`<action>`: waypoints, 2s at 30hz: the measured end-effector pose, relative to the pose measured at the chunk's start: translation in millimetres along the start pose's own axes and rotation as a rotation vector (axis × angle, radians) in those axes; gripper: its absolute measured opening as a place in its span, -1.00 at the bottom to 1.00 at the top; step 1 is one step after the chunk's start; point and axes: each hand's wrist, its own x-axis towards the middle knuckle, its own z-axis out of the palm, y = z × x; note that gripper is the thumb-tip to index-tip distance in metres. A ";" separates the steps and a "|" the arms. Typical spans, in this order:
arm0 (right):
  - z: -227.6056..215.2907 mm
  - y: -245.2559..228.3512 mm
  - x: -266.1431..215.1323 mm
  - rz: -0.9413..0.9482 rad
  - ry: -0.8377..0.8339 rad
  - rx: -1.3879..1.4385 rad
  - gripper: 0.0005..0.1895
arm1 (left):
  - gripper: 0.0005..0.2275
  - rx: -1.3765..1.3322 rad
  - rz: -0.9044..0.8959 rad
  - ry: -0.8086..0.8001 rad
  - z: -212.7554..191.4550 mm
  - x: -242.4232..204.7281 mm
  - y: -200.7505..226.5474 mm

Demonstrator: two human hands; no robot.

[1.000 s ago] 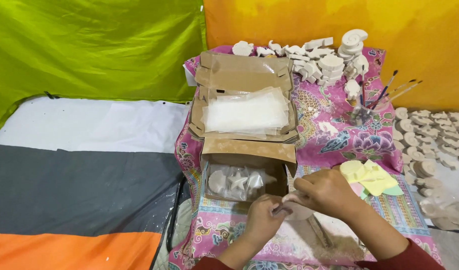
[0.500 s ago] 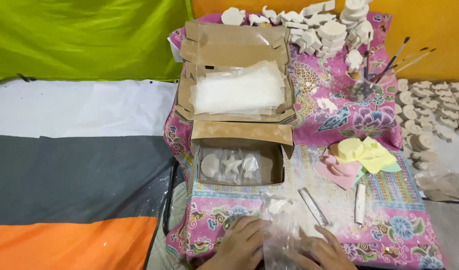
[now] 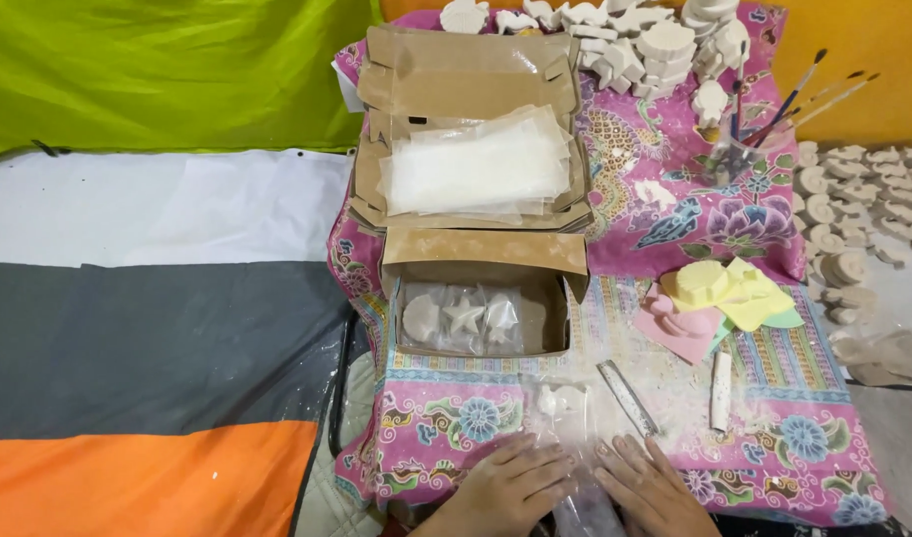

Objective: Preparing a casting mixture by combining powder and liquid, then pouring it into a mold to create small toy figures.

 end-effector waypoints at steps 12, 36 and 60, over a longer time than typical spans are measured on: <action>98.1 38.0 -56.8 0.117 -0.327 -0.044 -0.59 | -0.92 -0.026 -0.125 0.112 6.7 -25.2 -8.9; 60.2 -21.6 4.6 0.110 0.386 0.127 -0.94 | -0.90 0.029 -0.132 0.085 14.0 -31.2 -9.2; 70.4 -30.3 -20.9 0.788 0.216 0.214 -0.89 | -0.80 -0.114 -0.421 0.151 11.7 -24.0 -1.2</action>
